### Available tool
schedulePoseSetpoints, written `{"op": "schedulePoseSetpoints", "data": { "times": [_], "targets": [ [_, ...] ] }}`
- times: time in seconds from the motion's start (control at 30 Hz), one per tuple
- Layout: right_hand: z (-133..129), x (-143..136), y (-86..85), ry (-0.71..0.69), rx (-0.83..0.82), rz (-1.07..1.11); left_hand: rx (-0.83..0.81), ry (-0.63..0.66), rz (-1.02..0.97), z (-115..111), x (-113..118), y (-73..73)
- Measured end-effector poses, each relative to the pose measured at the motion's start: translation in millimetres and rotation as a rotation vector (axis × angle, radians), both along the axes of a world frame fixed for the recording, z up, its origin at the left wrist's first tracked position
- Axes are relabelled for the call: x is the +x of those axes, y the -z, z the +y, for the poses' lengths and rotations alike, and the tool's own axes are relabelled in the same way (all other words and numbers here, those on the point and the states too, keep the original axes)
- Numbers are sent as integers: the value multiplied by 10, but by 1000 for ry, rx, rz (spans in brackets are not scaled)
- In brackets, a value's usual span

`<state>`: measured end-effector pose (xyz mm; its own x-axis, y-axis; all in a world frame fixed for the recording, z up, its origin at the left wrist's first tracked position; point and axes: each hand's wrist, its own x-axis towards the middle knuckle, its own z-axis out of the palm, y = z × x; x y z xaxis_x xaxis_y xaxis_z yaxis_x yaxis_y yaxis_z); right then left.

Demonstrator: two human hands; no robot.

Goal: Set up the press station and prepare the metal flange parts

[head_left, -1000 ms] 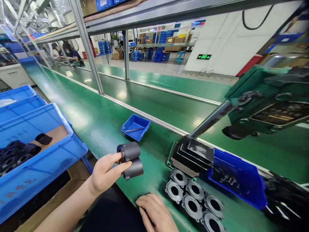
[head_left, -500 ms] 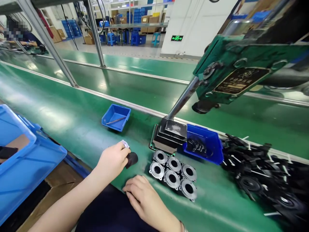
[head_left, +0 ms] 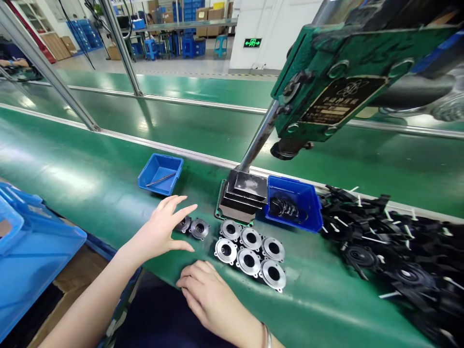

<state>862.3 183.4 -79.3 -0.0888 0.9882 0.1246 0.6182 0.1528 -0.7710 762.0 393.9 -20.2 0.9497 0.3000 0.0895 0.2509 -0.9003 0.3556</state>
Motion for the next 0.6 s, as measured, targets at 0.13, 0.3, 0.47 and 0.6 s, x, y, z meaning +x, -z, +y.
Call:
{"op": "schedulePoseSetpoints", "data": {
  "times": [0.13, 0.3, 0.47, 0.6],
  "targets": [
    [7, -3, -19, 4, 1, -38, -9, 115, -78, -11, 84, 318],
    [21, 5, -21, 11, 10, -81, 40, 140, -199, -35, 295, 492],
    [22, 22, -22, 1, 14, -102, 80, 126, -211, -26, 458, 494],
    [14, 24, -17, -7, 8, -89, 68, 123, -211, -52, 512, 507]
  ]
}}
